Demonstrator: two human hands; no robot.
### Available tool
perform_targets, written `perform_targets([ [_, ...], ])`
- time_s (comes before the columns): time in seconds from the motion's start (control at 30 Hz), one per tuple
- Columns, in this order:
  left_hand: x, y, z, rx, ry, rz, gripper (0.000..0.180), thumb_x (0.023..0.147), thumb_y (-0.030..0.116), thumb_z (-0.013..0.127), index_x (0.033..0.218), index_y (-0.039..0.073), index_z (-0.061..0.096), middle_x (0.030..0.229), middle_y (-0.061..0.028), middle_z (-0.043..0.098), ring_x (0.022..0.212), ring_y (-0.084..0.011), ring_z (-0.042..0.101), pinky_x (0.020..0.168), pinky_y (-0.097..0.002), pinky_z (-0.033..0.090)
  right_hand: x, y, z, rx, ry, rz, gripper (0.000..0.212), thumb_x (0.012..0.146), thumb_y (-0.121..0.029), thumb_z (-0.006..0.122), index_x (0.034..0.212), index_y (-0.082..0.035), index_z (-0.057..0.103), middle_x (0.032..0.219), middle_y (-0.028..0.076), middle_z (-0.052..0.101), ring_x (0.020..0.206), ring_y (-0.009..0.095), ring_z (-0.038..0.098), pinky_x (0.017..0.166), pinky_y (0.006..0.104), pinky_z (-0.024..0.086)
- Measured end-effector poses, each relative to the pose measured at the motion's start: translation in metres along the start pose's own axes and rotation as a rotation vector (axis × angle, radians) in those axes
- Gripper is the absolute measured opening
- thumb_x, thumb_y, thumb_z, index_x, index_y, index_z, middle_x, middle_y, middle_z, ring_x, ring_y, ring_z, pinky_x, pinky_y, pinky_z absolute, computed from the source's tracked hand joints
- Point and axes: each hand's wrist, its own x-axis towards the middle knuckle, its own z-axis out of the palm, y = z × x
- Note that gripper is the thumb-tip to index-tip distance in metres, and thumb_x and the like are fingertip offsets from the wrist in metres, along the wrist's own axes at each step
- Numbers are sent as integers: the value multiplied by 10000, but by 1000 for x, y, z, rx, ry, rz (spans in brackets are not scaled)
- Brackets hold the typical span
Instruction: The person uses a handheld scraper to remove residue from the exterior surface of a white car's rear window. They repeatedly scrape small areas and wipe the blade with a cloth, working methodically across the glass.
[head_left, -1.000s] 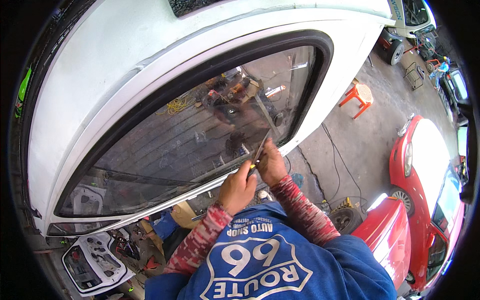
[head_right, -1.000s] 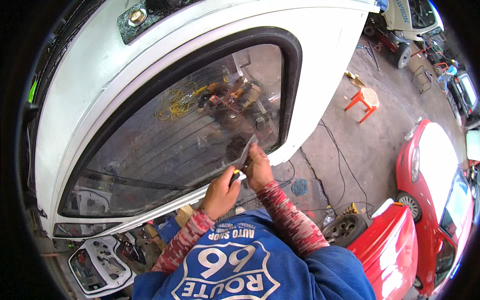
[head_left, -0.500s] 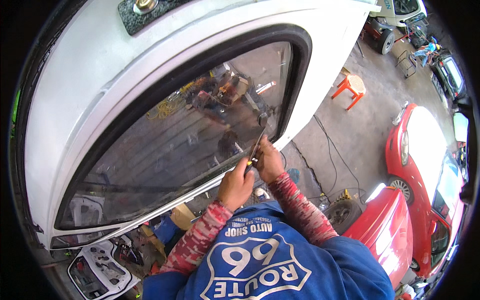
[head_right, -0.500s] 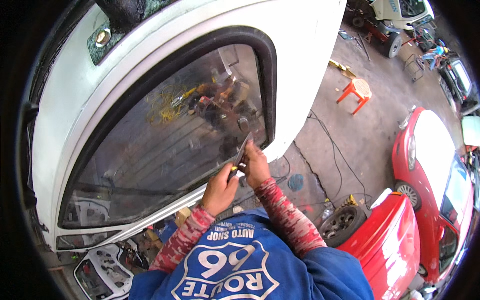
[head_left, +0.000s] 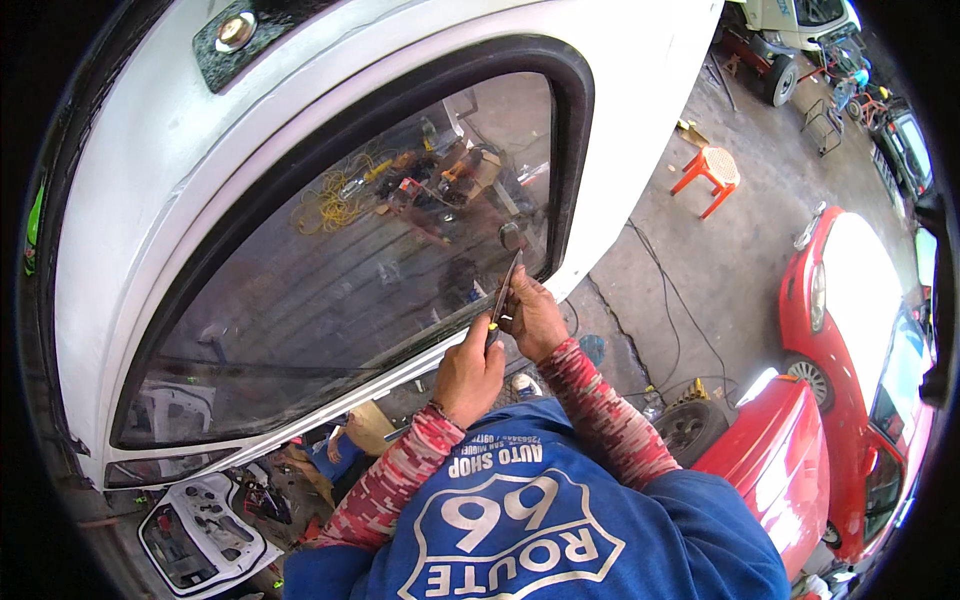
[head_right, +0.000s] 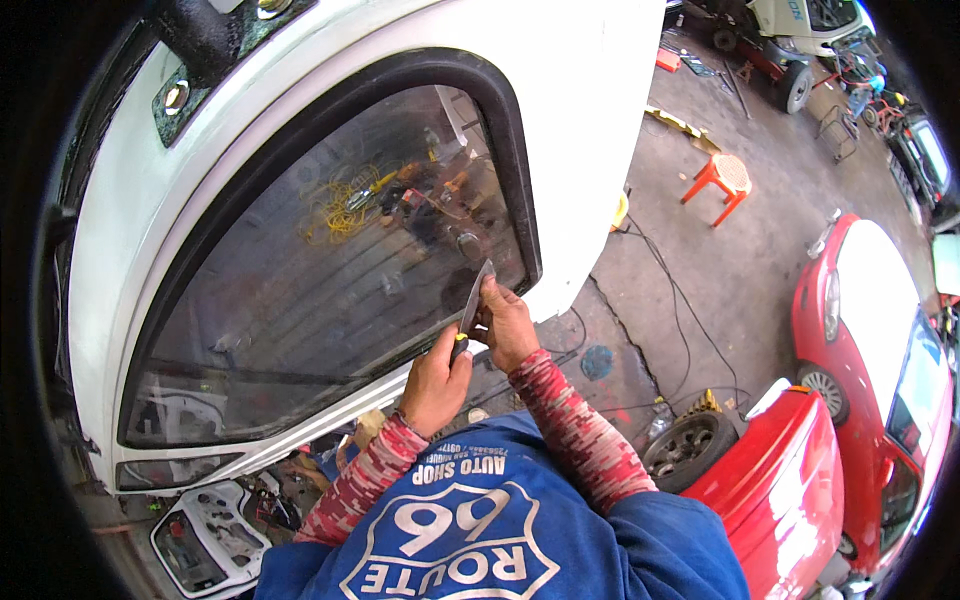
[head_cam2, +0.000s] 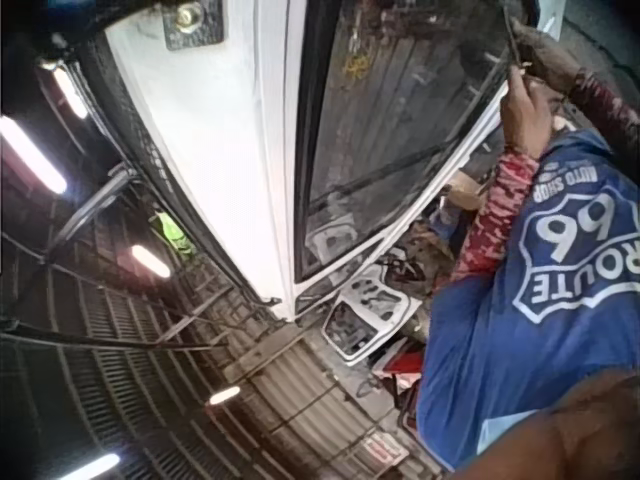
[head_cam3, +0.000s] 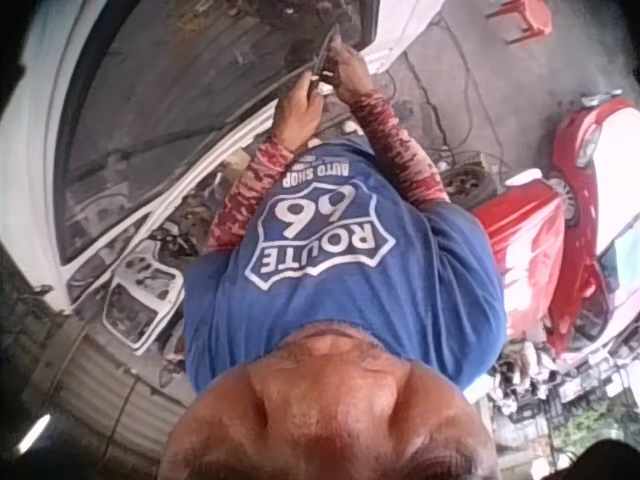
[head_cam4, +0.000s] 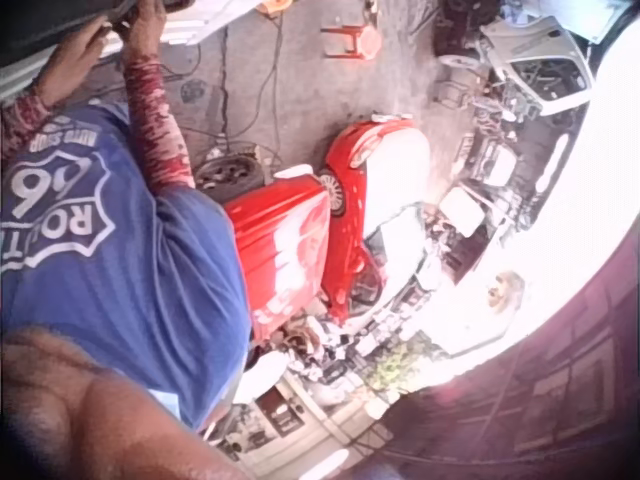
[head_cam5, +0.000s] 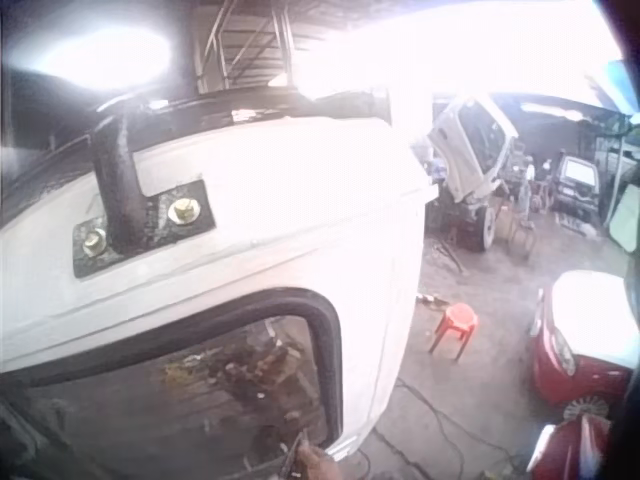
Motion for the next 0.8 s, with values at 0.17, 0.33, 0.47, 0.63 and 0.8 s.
perform_targets([
  [0.17,-2,-1,4,-28,11,213,439,975,210,567,1394,98,503,854,-274,702,826,-487,681,698,-585,524,3,2,-7,-12,-21,-1,403,1042,-505,572,1091,-115,661,886,-3,682,781,134,664,701,336,574],
  [0.33,-2,-3,7,27,-4,67,415,976,201,562,1366,70,506,837,-277,693,811,-483,681,681,-575,518,8,5,-12,31,-55,-19,394,1041,-492,583,1079,-107,659,898,-10,675,770,128,652,706,338,573],
  [0.47,-7,0,4,-67,5,124,429,973,187,561,1379,60,504,892,-289,689,851,-499,667,703,-566,513,5,8,-9,-41,-8,-54,395,1037,-491,594,1084,-104,659,886,-8,664,737,130,624,677,326,552],
  [0.63,-1,11,2,21,40,158,428,967,195,567,1371,69,503,876,-285,693,817,-489,678,675,-583,503,2,-1,-5,19,-5,-16,399,1032,-508,592,1103,-121,657,904,4,682,763,144,655,689,339,564],
  [0.8,-3,0,2,7,-42,-41,453,971,204,575,1396,67,497,904,-296,695,870,-494,675,719,-587,504,4,-3,-9,-91,-29,87,395,1028,-521,587,1090,-135,647,894,3,670,736,143,641,697,344,569],
])
